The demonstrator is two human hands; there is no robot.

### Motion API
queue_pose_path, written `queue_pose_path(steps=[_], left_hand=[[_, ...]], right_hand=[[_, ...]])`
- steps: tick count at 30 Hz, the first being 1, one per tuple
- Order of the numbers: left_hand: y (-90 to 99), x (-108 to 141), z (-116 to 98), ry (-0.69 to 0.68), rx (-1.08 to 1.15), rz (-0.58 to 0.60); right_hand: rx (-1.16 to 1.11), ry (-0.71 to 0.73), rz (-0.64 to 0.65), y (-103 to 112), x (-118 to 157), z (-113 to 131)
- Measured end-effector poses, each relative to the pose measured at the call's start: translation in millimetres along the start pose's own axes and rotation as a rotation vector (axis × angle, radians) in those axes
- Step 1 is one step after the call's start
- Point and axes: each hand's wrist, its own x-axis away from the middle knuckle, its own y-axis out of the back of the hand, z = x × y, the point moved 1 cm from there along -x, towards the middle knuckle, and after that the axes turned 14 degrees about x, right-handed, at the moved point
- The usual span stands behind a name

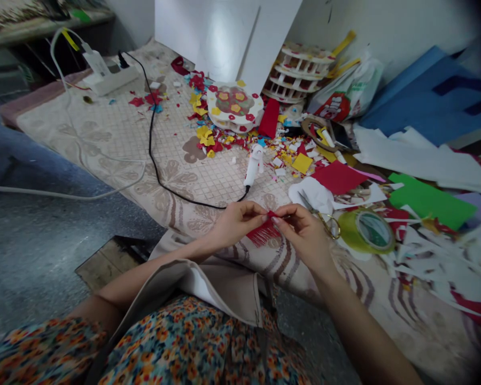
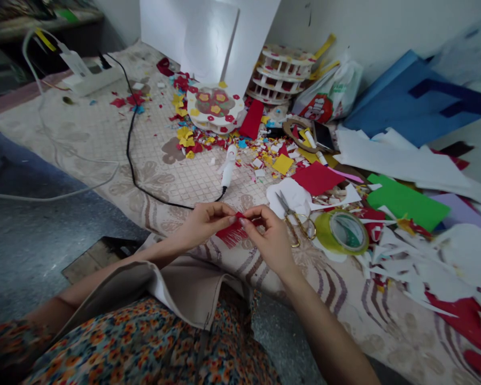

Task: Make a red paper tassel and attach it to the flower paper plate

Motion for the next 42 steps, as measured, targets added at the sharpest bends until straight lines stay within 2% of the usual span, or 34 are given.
queue_pose_path(steps=[6, 10, 14, 23, 28, 36, 42], left_hand=[[-0.9, 0, -1, -0.041, -0.005, 0.01], [-1.7, 1, -2, -0.061, -0.027, 0.013], [-1.8, 1, 0, -0.072, -0.044, 0.01], [0.5, 0, 4, -0.019, -0.027, 0.013], [1.2, 0, 5, 0.005, -0.007, -0.017], [2.2, 0, 7, 0.01, -0.019, -0.013], [2.3, 0, 7, 0.035, -0.013, -0.014]], right_hand=[[-0.026, 0.052, 0.008, 0, 0, 3], [-0.178, -0.032, 0.06, -1, -1, -6], [-0.275, -0.092, 0.048, -6, -3, -13], [-0.367, -0.133, 0.04, -8, -4, -14], [-0.243, -0.109, 0.023, -4, -2, -12], [0.006, 0.081, -0.053, -4, 0, 0], [0.089, 0.151, -0.108, -5, 0, 4]])
